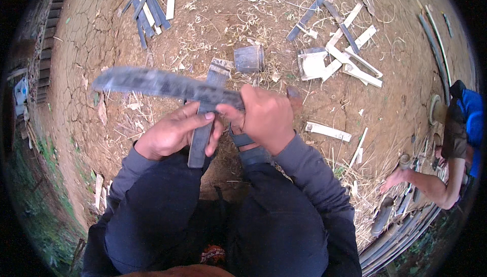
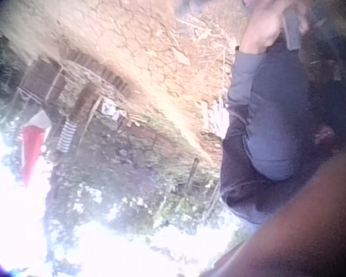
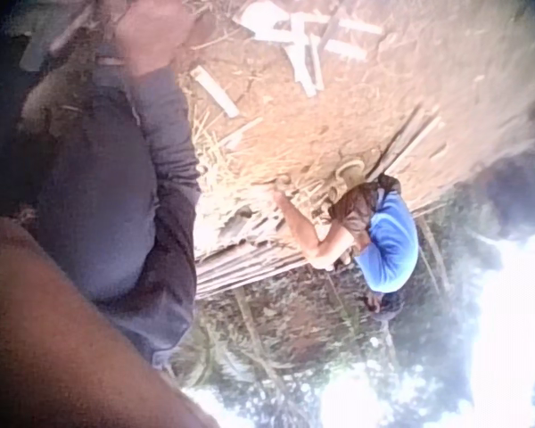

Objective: The person sits on the ground and uses a large knife to shave and shape a small piece of wood. They repeatedly scrape the wood's surface to remove thin layers, rotating the piece to work on different sides.

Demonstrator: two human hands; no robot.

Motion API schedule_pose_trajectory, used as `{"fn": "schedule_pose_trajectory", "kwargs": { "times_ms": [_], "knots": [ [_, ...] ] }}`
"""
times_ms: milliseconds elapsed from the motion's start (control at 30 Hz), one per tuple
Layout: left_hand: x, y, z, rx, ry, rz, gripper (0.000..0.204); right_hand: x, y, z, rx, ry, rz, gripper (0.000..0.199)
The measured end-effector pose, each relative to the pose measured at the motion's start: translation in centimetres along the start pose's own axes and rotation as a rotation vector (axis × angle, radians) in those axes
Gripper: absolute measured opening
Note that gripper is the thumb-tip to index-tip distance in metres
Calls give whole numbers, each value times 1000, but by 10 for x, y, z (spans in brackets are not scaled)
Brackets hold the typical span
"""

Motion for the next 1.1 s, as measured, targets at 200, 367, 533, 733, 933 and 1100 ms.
{"fn": "schedule_pose_trajectory", "kwargs": {
  "times_ms": [200, 367, 533, 733, 933, 1100],
  "knots": [
    [1, -9, -8, -83, 139, 241, 30, -13, -19, -18, 45, -42, 5, 57],
    [5, -8, -1, -174, 179, 242, 21, -37, -29, -19, 66, -211, 1, 58],
    [3, -3, -9, -247, 138, 338, 25, 3, -23, -13, 76, 101, -94, 56],
    [6, -11, -5, -178, 230, 123, 29, -5, -27, -18, 45, 57, -64, 51],
    [13, -12, -7, -141, 191, -34, 30, 22, -20, -21, -7, 167, 50, 57],
    [10, -11, -6, -95, 169, -53, 32, -23, -26, -15, 94, -28, -80, 61]
  ]
}}
Point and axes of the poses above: each hand's wrist, its own z-axis towards the middle knuckle, its own y-axis out of the back of the hand, x = y × z, the point moved 8 cm from there along z, towards the middle knuckle, and after that the axes turned 8 degrees about y, right-handed, at the moved point
